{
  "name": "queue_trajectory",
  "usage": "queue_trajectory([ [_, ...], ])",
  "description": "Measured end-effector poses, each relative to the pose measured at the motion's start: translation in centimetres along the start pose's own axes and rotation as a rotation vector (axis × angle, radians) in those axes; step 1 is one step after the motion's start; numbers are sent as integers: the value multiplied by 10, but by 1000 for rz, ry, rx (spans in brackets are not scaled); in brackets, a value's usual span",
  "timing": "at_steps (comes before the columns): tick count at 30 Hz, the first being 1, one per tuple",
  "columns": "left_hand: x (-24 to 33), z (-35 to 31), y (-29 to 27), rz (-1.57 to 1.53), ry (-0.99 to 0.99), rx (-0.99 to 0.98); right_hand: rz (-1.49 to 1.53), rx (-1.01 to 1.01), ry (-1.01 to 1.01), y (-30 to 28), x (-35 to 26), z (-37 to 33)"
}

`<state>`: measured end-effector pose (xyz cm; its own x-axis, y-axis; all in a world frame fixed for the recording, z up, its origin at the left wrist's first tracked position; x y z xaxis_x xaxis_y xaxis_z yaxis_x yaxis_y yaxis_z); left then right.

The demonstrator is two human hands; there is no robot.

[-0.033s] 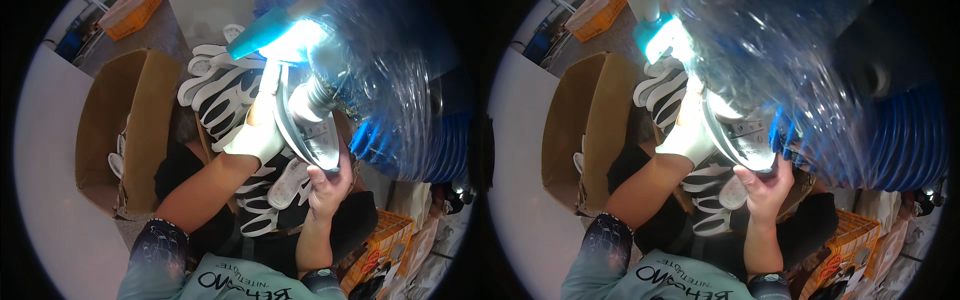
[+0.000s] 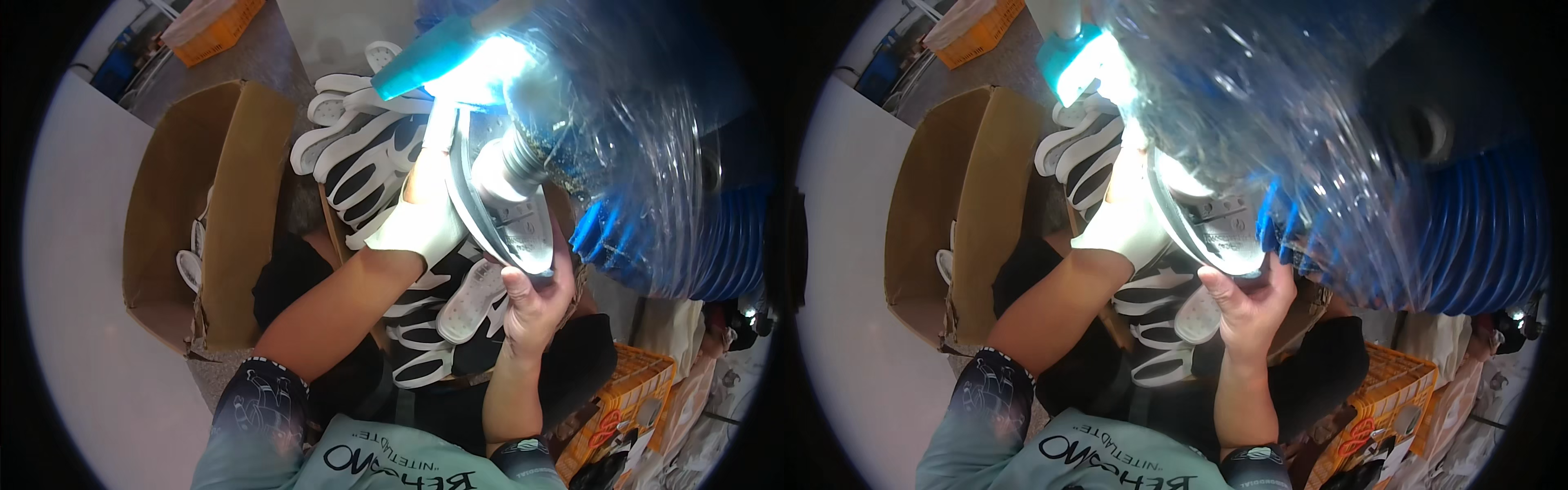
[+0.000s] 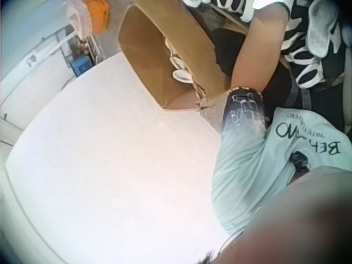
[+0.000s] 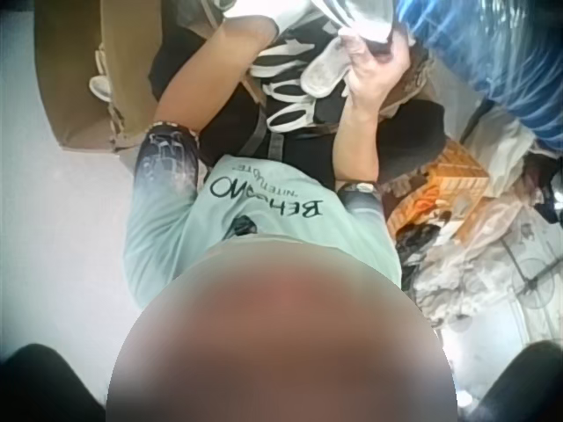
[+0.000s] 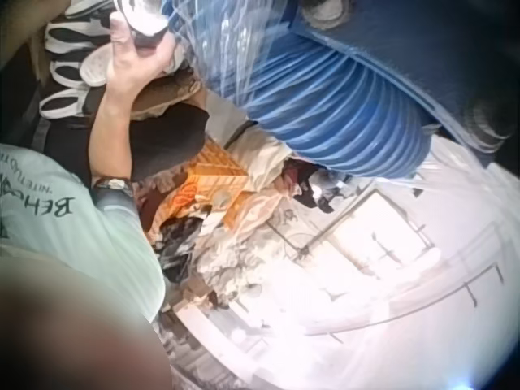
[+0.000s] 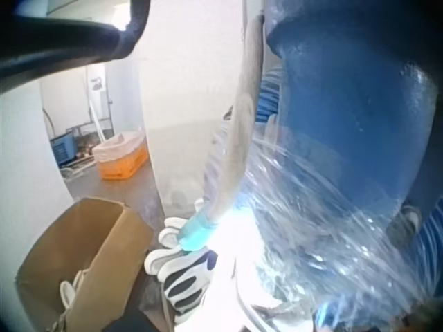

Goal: The person sits on the floor and repeatedly picks up white shoe soles from a cardboard box. They turn each sole over to view the bottom, then place it back into the box. The person continues this cycle for multiple soles throughout the clip.

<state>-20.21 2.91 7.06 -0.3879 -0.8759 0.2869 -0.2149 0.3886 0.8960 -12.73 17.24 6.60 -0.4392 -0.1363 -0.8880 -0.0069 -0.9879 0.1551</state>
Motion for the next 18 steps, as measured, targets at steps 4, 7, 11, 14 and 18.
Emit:
queue_trajectory([
  [4,20,6,12,48,50,-71,80,14,-85,18,8,22],
  [7,30,18,-9,-69,54,85,136,-5,-89,32,16,28],
  [11,63,10,-27,-191,-130,-337,120,-154,157,29,47,6],
  [14,103,-27,-52,-195,139,-397,-296,-224,248,-10,90,-19],
  [18,140,-81,-51,-18,353,-577,-1169,-382,426,-103,140,-55],
])
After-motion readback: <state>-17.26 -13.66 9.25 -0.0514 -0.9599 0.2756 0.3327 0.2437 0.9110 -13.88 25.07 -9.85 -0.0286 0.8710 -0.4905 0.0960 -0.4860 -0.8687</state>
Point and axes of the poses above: each hand's wrist, its own z-axis towards the middle knuckle, its own y-axis out of the palm, x = y × z, the point moved 5 cm from there along z, towards the middle knuckle, and after that the axes turned 15 degrees about -y, right-handed, at the moved point
